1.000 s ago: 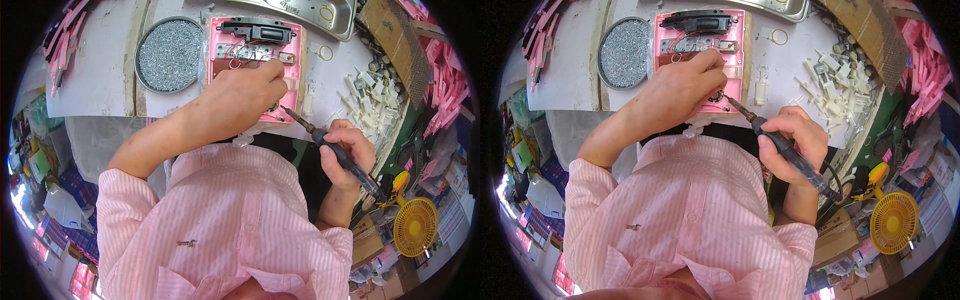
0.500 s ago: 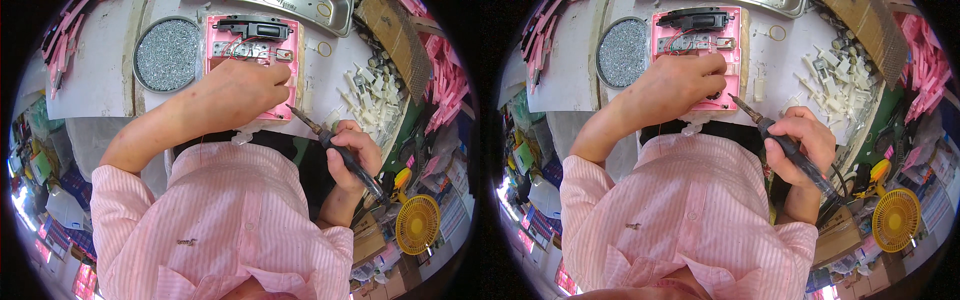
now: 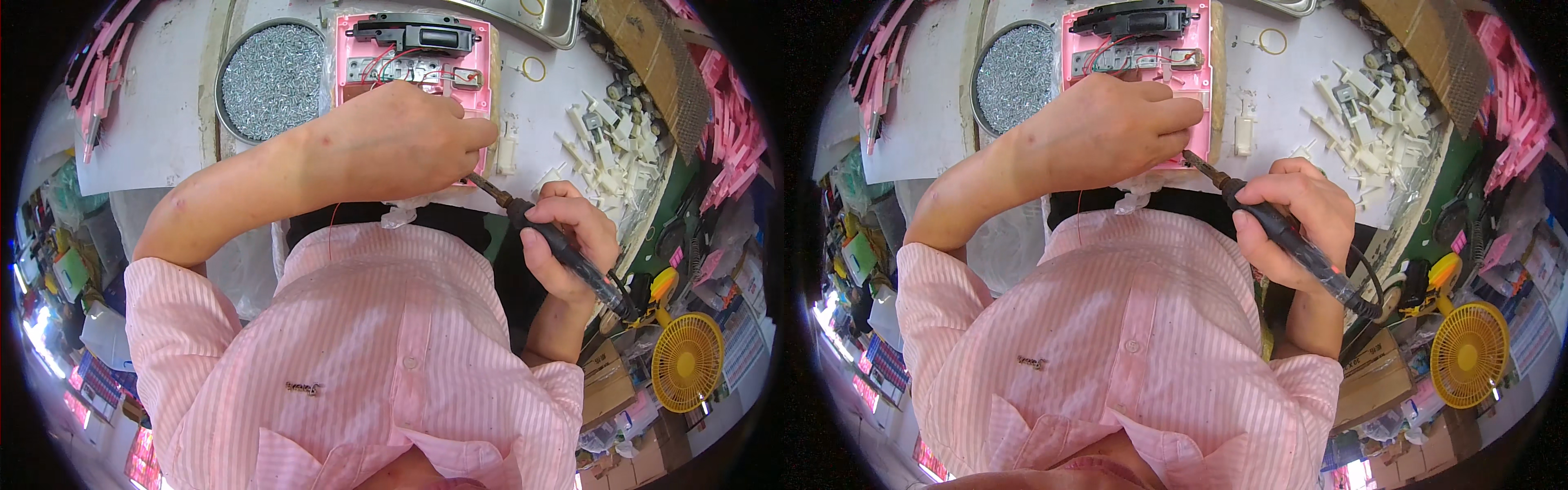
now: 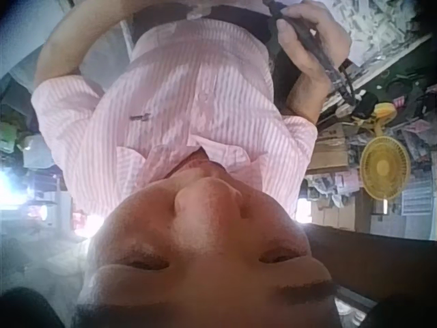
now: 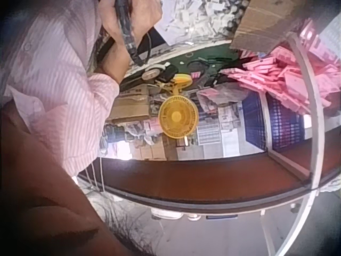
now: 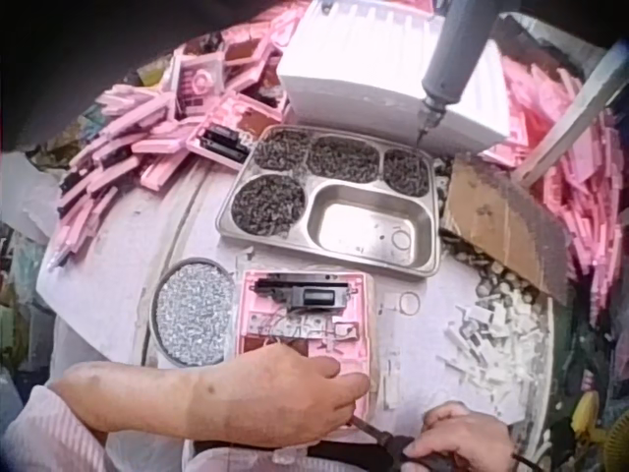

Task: Soldering wires and components into a pink toy housing and then using a power screwdriver to assemble it.

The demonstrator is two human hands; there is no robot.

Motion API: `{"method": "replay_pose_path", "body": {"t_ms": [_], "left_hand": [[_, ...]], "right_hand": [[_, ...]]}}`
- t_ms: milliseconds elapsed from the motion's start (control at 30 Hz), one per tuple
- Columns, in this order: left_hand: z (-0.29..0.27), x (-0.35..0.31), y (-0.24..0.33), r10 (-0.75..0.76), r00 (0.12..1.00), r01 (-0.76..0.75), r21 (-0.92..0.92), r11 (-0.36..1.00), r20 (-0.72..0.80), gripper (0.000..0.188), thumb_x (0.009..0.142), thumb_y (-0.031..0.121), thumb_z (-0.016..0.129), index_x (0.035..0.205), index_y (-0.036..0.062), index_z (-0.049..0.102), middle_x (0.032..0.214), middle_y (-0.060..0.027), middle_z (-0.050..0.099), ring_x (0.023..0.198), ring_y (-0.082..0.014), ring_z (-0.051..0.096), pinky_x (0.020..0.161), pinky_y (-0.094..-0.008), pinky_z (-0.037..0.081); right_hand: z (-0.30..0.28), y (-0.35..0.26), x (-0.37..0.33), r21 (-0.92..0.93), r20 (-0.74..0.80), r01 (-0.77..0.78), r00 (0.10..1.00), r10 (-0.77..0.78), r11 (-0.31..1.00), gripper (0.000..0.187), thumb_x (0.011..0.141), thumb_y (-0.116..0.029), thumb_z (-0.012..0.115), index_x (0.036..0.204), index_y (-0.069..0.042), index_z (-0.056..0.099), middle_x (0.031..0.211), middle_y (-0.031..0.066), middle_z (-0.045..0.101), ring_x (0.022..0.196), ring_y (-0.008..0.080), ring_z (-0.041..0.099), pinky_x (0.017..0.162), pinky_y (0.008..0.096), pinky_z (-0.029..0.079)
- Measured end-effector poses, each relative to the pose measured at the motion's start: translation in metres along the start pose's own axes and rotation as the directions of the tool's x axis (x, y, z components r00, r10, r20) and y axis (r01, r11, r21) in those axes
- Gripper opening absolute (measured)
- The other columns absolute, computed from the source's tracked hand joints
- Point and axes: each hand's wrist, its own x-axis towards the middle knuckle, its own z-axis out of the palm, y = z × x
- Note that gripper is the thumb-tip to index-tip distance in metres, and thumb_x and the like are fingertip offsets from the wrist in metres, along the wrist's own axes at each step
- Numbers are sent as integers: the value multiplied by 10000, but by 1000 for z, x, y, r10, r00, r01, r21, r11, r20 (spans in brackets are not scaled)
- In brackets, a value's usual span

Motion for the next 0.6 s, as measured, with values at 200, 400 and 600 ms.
{"method": "replay_pose_path", "body": {"t_ms": [200,400,600], "left_hand": [[-1,0,1,5,1000,-5,5,1000,-8,118,766,193,671,804,82,663,977,-7,570,844,-153,617,631,-294,542],[1,-1,2,-4,999,4,9,1000,-35,119,776,193,646,788,75,656,970,-26,563,840,-166,617,623,-309,546],[1,-2,2,-1,1000,1,2,1000,-8,110,776,177,640,799,71,655,1009,-30,562,886,-169,625,637,-313,554]], "right_hand": [[0,-1,0,-39,9,-39,999,39,998,241,674,-15,755,903,-26,679,574,21,544,525,195,529,602,318,451],[1,-4,-2,-29,-26,-84,996,83,996,245,677,1,760,909,-27,683,586,25,556,562,193,548,589,307,440],[-10,-11,-14,23,-62,-94,994,95,995,244,692,5,765,919,10,675,657,56,577,575,168,533,570,291,410]]}}
